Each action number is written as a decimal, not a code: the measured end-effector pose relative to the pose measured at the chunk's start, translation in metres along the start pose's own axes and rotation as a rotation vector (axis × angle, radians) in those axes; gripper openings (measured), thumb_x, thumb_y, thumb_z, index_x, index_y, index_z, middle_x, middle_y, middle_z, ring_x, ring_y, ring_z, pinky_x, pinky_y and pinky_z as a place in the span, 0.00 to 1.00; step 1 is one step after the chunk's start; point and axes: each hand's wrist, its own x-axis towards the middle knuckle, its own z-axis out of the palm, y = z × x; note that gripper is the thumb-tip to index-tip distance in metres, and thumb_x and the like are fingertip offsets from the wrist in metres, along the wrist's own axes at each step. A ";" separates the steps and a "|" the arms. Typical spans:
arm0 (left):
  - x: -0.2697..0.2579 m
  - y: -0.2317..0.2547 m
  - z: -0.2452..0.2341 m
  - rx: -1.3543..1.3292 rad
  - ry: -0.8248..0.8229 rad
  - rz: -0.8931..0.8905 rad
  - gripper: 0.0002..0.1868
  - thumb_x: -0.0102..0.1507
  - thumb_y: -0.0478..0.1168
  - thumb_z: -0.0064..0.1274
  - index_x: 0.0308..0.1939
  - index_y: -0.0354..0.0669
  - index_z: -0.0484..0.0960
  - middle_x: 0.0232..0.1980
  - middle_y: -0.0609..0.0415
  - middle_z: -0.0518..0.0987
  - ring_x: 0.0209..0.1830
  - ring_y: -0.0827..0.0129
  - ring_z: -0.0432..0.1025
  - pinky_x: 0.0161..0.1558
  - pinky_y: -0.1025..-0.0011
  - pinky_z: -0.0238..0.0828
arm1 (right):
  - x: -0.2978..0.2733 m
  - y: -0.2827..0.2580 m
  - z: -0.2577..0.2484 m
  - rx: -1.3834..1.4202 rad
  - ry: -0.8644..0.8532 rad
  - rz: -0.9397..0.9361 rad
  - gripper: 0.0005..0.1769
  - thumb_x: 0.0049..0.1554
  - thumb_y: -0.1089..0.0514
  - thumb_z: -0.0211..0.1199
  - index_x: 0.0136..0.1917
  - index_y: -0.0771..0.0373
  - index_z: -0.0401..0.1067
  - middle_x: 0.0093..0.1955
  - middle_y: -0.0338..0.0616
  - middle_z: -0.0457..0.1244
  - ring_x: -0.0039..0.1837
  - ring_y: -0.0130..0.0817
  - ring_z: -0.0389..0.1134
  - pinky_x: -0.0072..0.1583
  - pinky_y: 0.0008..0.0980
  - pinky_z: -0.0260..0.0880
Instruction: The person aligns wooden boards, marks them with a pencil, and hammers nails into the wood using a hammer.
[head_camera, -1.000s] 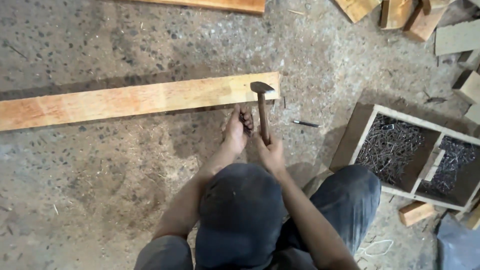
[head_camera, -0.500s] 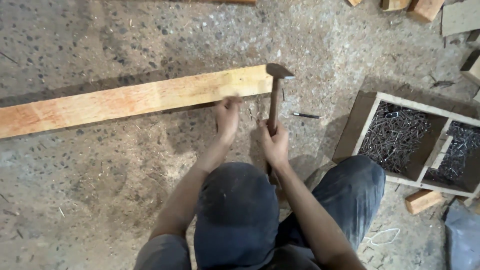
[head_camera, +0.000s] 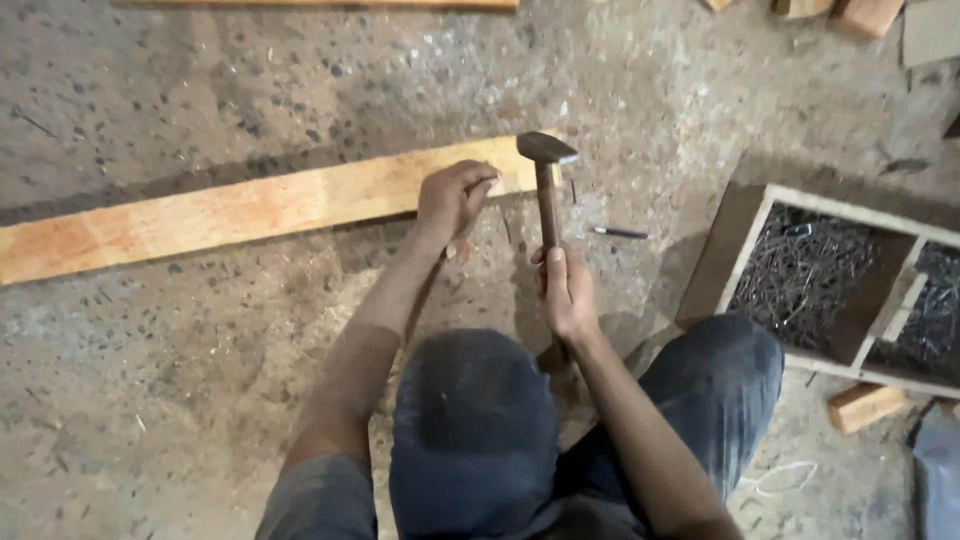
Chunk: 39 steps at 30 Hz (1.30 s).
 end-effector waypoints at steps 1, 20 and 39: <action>-0.004 0.004 0.000 -0.002 -0.009 -0.010 0.06 0.62 0.36 0.60 0.43 0.44 0.87 0.46 0.53 0.86 0.42 0.62 0.82 0.45 0.70 0.78 | -0.007 0.007 -0.002 0.000 0.001 0.013 0.22 0.70 0.45 0.44 0.50 0.63 0.71 0.31 0.36 0.58 0.32 0.24 0.58 0.35 0.30 0.59; 0.011 -0.082 0.020 -0.527 0.261 -0.327 0.21 0.72 0.50 0.51 0.29 0.43 0.74 0.24 0.64 0.70 0.23 0.80 0.63 0.27 0.75 0.61 | 0.022 -0.003 -0.017 -0.256 -0.027 -0.256 0.31 0.69 0.42 0.39 0.38 0.65 0.68 0.31 0.47 0.60 0.33 0.40 0.63 0.39 0.39 0.61; 0.007 -0.050 0.024 -0.526 0.259 -0.359 0.18 0.72 0.52 0.47 0.35 0.45 0.78 0.22 0.62 0.68 0.19 0.79 0.60 0.23 0.73 0.58 | 0.039 0.100 0.017 -0.212 -0.035 -0.199 0.23 0.70 0.45 0.52 0.51 0.68 0.74 0.35 0.41 0.63 0.39 0.32 0.64 0.42 0.35 0.64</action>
